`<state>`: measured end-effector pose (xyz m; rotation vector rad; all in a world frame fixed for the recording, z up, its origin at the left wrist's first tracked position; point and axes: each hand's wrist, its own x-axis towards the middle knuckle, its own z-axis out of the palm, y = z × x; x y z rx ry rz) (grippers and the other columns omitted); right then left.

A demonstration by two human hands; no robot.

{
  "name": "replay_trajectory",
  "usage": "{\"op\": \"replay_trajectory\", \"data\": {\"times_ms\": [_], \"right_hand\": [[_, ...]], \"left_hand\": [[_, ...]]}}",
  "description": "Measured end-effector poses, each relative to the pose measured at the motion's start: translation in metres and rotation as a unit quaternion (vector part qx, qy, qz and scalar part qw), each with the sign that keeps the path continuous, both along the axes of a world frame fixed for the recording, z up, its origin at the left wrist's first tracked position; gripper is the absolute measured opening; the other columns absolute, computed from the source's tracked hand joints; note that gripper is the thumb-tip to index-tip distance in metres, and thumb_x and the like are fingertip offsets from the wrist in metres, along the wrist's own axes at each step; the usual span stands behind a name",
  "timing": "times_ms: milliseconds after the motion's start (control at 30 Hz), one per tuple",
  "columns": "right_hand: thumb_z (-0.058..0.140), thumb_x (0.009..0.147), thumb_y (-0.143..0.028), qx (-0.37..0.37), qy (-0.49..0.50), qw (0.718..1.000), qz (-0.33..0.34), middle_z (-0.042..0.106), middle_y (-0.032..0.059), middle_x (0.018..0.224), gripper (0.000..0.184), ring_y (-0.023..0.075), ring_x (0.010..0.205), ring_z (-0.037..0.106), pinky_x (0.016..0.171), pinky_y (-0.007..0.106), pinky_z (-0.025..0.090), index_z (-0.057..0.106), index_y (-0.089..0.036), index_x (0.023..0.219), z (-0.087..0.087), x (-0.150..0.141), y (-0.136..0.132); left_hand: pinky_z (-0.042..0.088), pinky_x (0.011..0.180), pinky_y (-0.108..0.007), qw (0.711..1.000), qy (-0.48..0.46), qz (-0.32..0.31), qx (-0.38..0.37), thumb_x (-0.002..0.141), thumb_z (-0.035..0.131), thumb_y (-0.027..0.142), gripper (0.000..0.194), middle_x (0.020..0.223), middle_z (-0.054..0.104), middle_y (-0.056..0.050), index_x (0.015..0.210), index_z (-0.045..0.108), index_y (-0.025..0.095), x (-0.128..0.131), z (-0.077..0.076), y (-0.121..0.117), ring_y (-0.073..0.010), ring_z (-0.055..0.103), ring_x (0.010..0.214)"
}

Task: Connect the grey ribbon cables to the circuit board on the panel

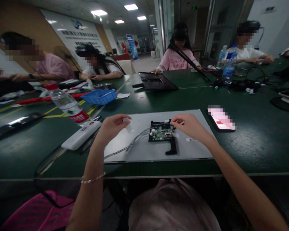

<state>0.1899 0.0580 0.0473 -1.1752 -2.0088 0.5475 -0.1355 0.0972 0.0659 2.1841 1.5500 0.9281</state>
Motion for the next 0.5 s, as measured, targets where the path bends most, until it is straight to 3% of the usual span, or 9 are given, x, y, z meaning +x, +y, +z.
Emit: {"op": "replay_trajectory", "data": {"times_ms": [133, 200, 333, 500], "right_hand": [[0.052, 0.088, -0.023, 0.031, 0.016, 0.999, 0.018, 0.067, 0.0053, 0.107, 0.023, 0.0173, 0.095, 0.063, 0.079, 0.03, 0.052, 0.065, -0.02, 0.107, 0.008, -0.039, -0.036], [0.051, 0.089, -0.02, 0.052, -0.019, 0.998, 0.036, 0.062, 0.0075, 0.12, 0.031, 0.0195, 0.11, 0.057, 0.097, 0.036, 0.045, 0.06, -0.019, 0.119, 0.002, -0.063, -0.049], [0.05, 0.088, -0.017, 0.075, -0.078, 0.993, 0.044, 0.057, 0.0104, 0.127, 0.038, 0.0221, 0.119, 0.052, 0.101, 0.038, 0.044, 0.054, -0.017, 0.126, -0.018, -0.103, -0.055], [0.048, 0.087, -0.013, 0.128, -0.087, 0.987, 0.035, 0.059, 0.0128, 0.123, 0.034, 0.0234, 0.117, 0.053, 0.102, 0.04, 0.044, 0.056, -0.014, 0.121, -0.029, -0.13, -0.055]], "left_hand": [[0.046, 0.066, -0.025, 0.998, 0.043, 0.041, 0.02, 0.078, 0.055, 0.032, 0.026, 0.074, 0.068, -0.001, 0.097, 0.069, 0.02, 0.017, -0.003, -0.023, -0.0157, 0.061, 0.067], [0.047, 0.07, -0.026, 0.996, 0.068, 0.063, 0.006, 0.079, 0.054, 0.028, 0.025, 0.075, 0.068, -0.001, 0.097, 0.068, 0.02, 0.024, -0.01, -0.029, -0.0163, 0.062, 0.069], [0.049, 0.077, -0.029, 0.993, 0.081, 0.08, -0.014, 0.079, 0.052, 0.024, 0.026, 0.087, 0.068, -0.004, 0.1, 0.065, 0.019, 0.029, -0.025, -0.034, -0.0182, 0.063, 0.077], [0.041, 0.099, -0.041, 0.976, 0.146, 0.117, 0.11, 0.082, 0.052, 0.023, 0.034, 0.12, 0.058, -0.01, 0.115, 0.057, 0.019, 0.028, -0.03, -0.056, -0.0267, 0.054, 0.112]]}}
